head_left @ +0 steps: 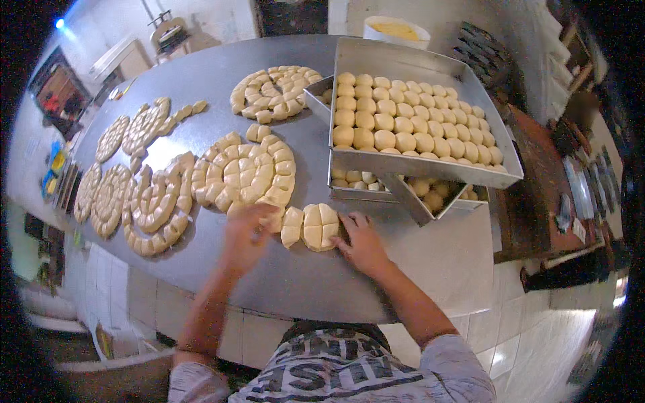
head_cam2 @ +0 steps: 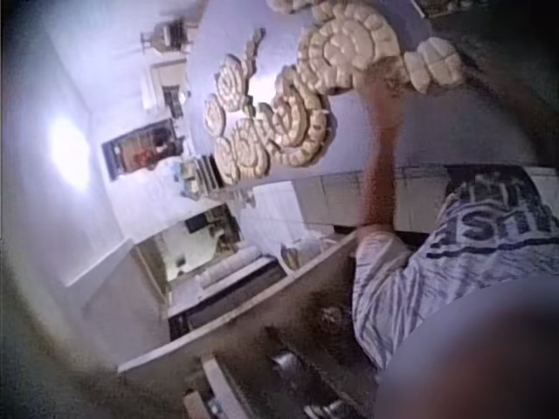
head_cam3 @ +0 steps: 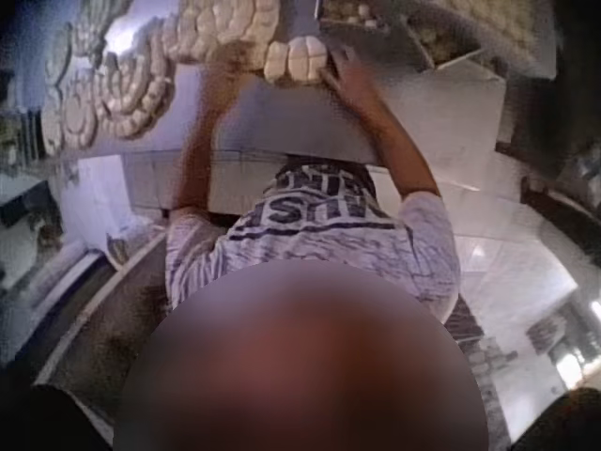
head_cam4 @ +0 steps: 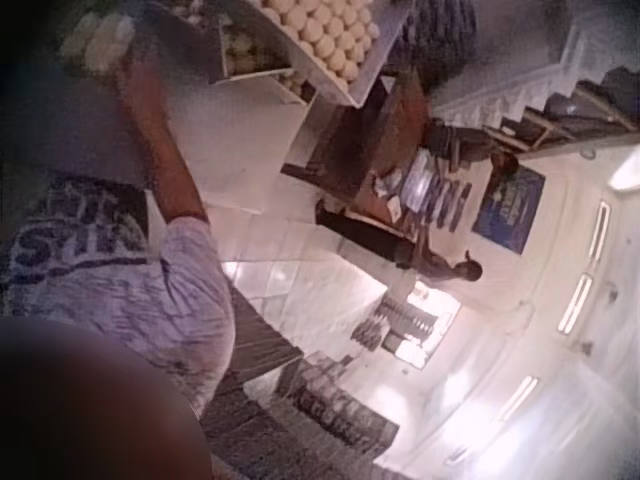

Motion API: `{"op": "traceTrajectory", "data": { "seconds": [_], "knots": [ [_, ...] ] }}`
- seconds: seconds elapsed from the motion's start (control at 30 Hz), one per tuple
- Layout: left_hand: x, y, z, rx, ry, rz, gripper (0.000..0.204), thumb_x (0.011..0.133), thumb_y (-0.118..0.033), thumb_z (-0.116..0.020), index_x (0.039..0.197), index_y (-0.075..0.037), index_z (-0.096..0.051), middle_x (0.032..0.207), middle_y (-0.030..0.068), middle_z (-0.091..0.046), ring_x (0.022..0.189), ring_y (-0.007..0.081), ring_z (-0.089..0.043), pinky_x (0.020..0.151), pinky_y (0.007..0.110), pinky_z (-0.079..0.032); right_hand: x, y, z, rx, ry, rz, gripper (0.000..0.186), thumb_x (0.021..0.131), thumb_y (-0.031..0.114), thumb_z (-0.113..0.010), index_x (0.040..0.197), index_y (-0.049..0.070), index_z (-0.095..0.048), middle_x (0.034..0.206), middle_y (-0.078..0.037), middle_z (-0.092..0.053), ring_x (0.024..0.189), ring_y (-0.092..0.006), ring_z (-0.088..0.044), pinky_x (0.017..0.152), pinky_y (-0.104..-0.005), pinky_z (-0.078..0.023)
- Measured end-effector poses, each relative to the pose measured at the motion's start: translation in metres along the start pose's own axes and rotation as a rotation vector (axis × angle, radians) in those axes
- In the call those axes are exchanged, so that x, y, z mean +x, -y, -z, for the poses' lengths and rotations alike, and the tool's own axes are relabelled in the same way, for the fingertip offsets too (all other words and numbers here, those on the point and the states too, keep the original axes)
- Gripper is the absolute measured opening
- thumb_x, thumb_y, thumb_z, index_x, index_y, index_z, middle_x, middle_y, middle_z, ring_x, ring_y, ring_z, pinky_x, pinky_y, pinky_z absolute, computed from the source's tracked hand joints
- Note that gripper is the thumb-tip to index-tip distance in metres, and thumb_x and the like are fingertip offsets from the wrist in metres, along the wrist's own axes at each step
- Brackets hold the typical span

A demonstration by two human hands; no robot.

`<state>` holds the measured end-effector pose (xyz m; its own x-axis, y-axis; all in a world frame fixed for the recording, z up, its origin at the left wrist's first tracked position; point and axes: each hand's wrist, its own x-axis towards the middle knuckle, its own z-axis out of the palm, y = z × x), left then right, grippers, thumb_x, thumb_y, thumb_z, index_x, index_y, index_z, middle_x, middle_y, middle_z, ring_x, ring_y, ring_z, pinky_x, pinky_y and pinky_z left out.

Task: The person shapes small pieces of dough into balls by hand and arranges them into rows on a metal tray. They move finished trays aside on a large metal table to organize the workspace.

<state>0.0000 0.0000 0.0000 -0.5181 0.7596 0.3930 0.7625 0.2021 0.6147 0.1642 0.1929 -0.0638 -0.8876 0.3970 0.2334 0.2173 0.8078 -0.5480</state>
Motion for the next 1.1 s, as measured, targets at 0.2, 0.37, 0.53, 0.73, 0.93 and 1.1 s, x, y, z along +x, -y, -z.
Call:
{"op": "traceTrajectory", "data": {
  "seconds": [0.2,0.37,0.53,0.73,0.93,1.1],
  "knots": [
    [-0.013,0.009,-0.077,0.113,0.088,-0.166,0.044,0.073,-0.006,-0.061,0.116,-0.006,-0.052,0.114,0.0138,-0.050,0.102,0.0340,-0.048,0.085,0.041,-0.043,0.000,0.034,-0.040,0.151,-0.228,-0.377,0.049,0.074,0.020,-0.067,0.112,-0.002,-0.047,0.106,-0.021,-0.051,0.098,-0.0373,-0.051,0.085,-0.0421,-0.041],
    [-0.008,0.009,-0.081,0.162,0.217,-0.134,0.057,0.071,-0.003,-0.060,0.125,-0.003,-0.043,0.119,0.0157,-0.046,0.106,0.0368,-0.045,0.088,0.041,-0.041,0.012,0.051,-0.044,0.059,-0.139,-0.497,0.048,0.076,0.018,-0.063,0.116,0.000,-0.044,0.108,-0.023,-0.050,0.103,-0.0392,-0.048,0.088,-0.0454,-0.041],
    [-0.012,0.013,-0.087,0.241,0.220,-0.171,0.055,0.073,-0.005,-0.061,0.125,-0.003,-0.044,0.122,0.0136,-0.044,0.106,0.0361,-0.045,0.089,0.041,-0.041,0.013,0.021,-0.091,0.327,-0.532,-0.473,0.042,0.078,0.016,-0.061,0.114,0.003,-0.044,0.101,-0.018,-0.054,0.094,-0.0338,-0.054,0.085,-0.0403,-0.043],
    [-0.015,0.026,-0.072,0.270,0.339,-0.114,0.052,0.073,-0.014,-0.065,0.121,-0.003,-0.048,0.125,0.0131,-0.044,0.107,0.0351,-0.045,0.089,0.041,-0.041,-0.057,0.023,0.047,0.958,-0.908,-0.680,0.032,0.081,0.010,-0.060,0.109,0.002,-0.047,0.094,-0.006,-0.055,0.082,-0.0138,-0.054,0.073,-0.0275,-0.046],
    [-0.021,-0.048,-0.053,-0.567,0.423,-0.024,0.056,0.078,-0.021,-0.066,0.127,-0.006,-0.044,0.123,0.0132,-0.052,0.111,0.0275,-0.050,0.089,0.034,-0.042,-0.094,0.088,0.089,0.541,-0.011,-0.314,0.037,0.081,0.008,-0.060,0.116,0.006,-0.050,0.100,-0.008,-0.058,0.096,-0.0188,-0.055,0.085,-0.0311,-0.043],
    [-0.031,-0.006,-0.040,-0.533,0.619,0.186,0.037,0.088,-0.017,-0.054,0.124,-0.007,-0.047,0.101,0.0101,-0.063,0.093,0.0183,-0.058,0.080,0.031,-0.046,-0.114,0.062,0.081,0.269,-0.006,-0.242,0.044,0.079,0.006,-0.059,0.121,0.007,-0.049,0.109,-0.013,-0.059,0.099,-0.0258,-0.057,0.087,-0.0317,-0.043]
  ]
}}
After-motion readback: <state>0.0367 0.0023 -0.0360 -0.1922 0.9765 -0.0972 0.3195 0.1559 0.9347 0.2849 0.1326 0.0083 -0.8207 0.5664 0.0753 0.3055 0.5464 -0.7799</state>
